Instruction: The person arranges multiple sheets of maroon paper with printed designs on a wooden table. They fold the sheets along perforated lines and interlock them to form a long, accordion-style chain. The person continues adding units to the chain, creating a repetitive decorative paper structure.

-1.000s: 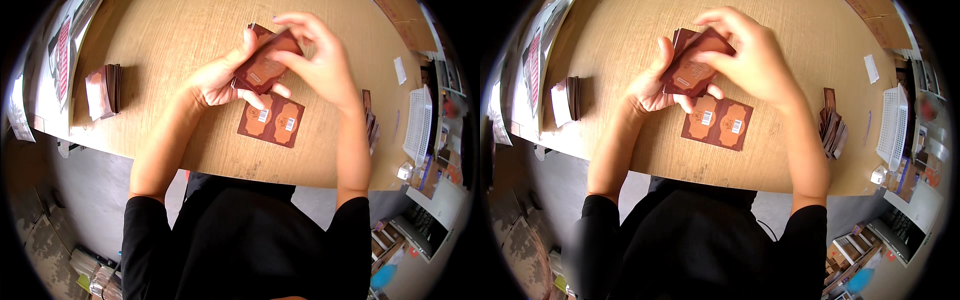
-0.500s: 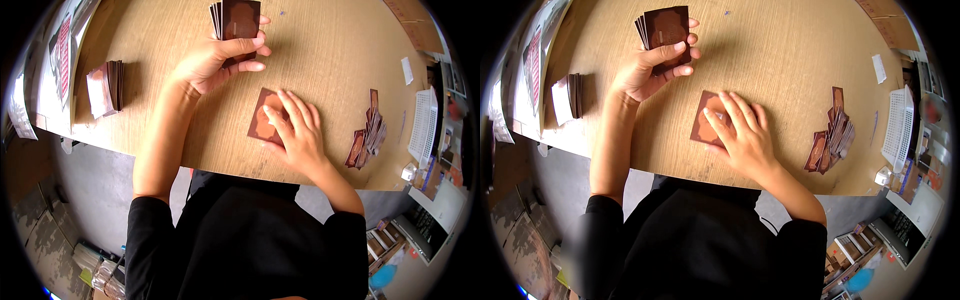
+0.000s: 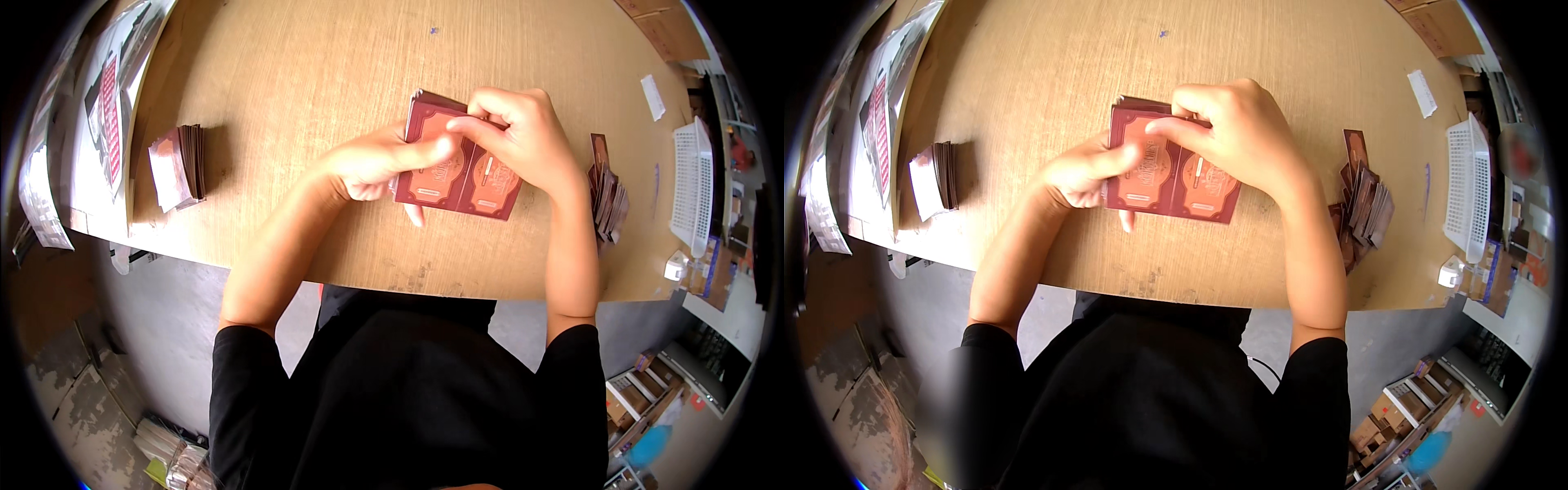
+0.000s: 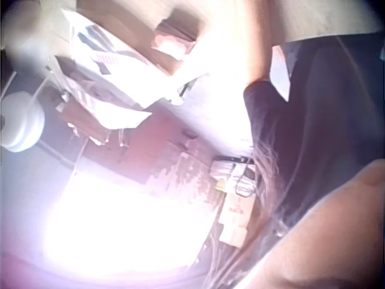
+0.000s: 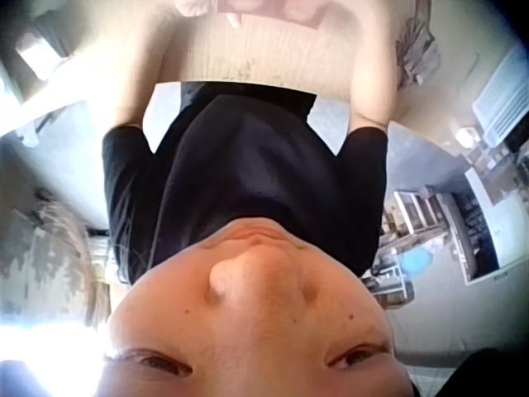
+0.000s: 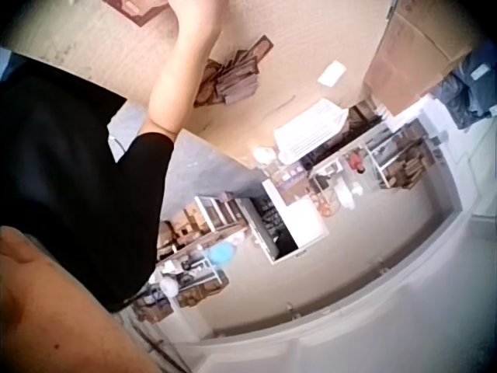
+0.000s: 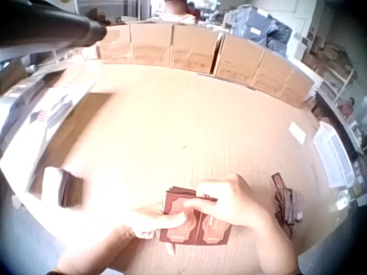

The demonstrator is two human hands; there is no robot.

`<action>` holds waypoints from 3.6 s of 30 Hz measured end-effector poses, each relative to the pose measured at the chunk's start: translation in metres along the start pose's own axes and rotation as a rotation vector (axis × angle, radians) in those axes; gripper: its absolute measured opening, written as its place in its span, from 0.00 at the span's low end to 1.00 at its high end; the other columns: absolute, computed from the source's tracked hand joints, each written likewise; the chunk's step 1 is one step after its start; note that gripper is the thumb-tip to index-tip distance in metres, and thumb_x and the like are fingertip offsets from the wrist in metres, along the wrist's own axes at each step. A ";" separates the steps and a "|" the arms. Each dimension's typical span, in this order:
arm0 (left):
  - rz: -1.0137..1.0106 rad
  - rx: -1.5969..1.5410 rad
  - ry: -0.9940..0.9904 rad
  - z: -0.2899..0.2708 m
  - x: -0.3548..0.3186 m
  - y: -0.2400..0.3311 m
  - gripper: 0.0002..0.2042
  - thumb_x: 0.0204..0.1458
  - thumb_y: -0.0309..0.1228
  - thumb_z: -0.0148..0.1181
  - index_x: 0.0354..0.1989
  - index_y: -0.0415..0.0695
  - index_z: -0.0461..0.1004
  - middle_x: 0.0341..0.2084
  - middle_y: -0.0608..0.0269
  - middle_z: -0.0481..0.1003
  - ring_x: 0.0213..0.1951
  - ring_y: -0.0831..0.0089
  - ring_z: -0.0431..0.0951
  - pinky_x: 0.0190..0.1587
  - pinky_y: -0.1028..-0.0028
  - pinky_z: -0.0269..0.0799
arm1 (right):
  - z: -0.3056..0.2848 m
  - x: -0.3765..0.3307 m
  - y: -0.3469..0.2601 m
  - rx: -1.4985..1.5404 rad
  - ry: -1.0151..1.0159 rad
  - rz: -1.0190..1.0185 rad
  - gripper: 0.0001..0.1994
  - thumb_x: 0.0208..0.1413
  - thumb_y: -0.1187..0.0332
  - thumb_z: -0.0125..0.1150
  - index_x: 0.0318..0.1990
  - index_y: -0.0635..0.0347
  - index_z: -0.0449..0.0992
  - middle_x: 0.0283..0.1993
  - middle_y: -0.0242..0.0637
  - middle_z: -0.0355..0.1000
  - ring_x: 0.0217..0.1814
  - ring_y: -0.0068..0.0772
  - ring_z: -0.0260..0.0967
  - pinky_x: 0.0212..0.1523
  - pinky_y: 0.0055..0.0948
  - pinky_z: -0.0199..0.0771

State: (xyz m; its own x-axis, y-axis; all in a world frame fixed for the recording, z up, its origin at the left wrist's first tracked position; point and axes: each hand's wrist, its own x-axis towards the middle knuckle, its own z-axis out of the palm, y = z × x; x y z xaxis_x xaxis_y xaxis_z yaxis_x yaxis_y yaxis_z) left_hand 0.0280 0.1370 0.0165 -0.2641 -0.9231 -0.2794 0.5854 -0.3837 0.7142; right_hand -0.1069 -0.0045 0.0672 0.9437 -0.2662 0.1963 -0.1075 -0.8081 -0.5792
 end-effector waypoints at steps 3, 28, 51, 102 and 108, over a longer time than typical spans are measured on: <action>0.101 -0.037 0.120 0.011 0.008 -0.001 0.27 0.50 0.42 0.56 0.51 0.34 0.60 0.41 0.51 0.69 0.39 0.64 0.75 0.24 0.67 0.80 | 0.007 0.002 0.004 0.180 0.177 0.124 0.11 0.47 0.65 0.63 0.23 0.58 0.68 0.13 0.27 0.64 0.14 0.11 0.55 0.14 0.16 0.53; 0.411 -0.198 0.225 0.031 0.004 0.000 0.13 0.52 0.29 0.53 0.42 0.35 0.64 0.27 0.54 0.73 0.22 0.68 0.76 0.13 0.71 0.75 | 0.019 -0.017 -0.020 0.691 0.568 0.254 0.10 0.54 0.71 0.56 0.23 0.60 0.64 0.18 0.20 0.59 0.20 0.08 0.51 0.20 0.12 0.52; 0.396 -0.158 0.053 0.034 0.002 0.007 0.18 0.53 0.38 0.50 0.49 0.42 0.59 0.35 0.56 0.69 0.40 0.61 0.74 0.24 0.64 0.79 | -0.034 -0.081 0.003 0.807 0.824 0.267 0.09 0.56 0.69 0.53 0.25 0.59 0.63 0.22 0.22 0.60 0.22 0.09 0.50 0.23 0.12 0.56; -0.002 -0.227 0.056 0.075 0.103 -0.033 0.24 0.50 0.51 0.51 0.45 0.43 0.63 0.43 0.54 0.70 0.46 0.64 0.72 0.44 0.64 0.74 | -0.100 -0.152 0.044 0.362 0.645 0.458 0.17 0.49 0.80 0.52 0.48 0.70 0.64 0.37 0.33 0.70 0.37 0.18 0.66 0.37 0.20 0.67; 0.179 -0.254 0.002 0.074 0.096 -0.030 0.36 0.44 0.53 0.57 0.57 0.42 0.55 0.49 0.57 0.65 0.53 0.67 0.65 0.53 0.65 0.66 | -0.024 -0.091 0.028 0.416 0.704 0.317 0.15 0.49 0.80 0.50 0.46 0.70 0.65 0.34 0.36 0.71 0.33 0.19 0.67 0.34 0.22 0.68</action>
State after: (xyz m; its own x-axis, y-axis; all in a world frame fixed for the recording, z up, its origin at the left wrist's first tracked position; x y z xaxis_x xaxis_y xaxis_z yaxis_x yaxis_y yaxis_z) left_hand -0.0713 0.0613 0.0157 -0.1382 -0.9766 -0.1646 0.7952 -0.2085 0.5693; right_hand -0.2032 -0.0158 0.0522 0.4619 -0.8190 0.3404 -0.0796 -0.4205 -0.9038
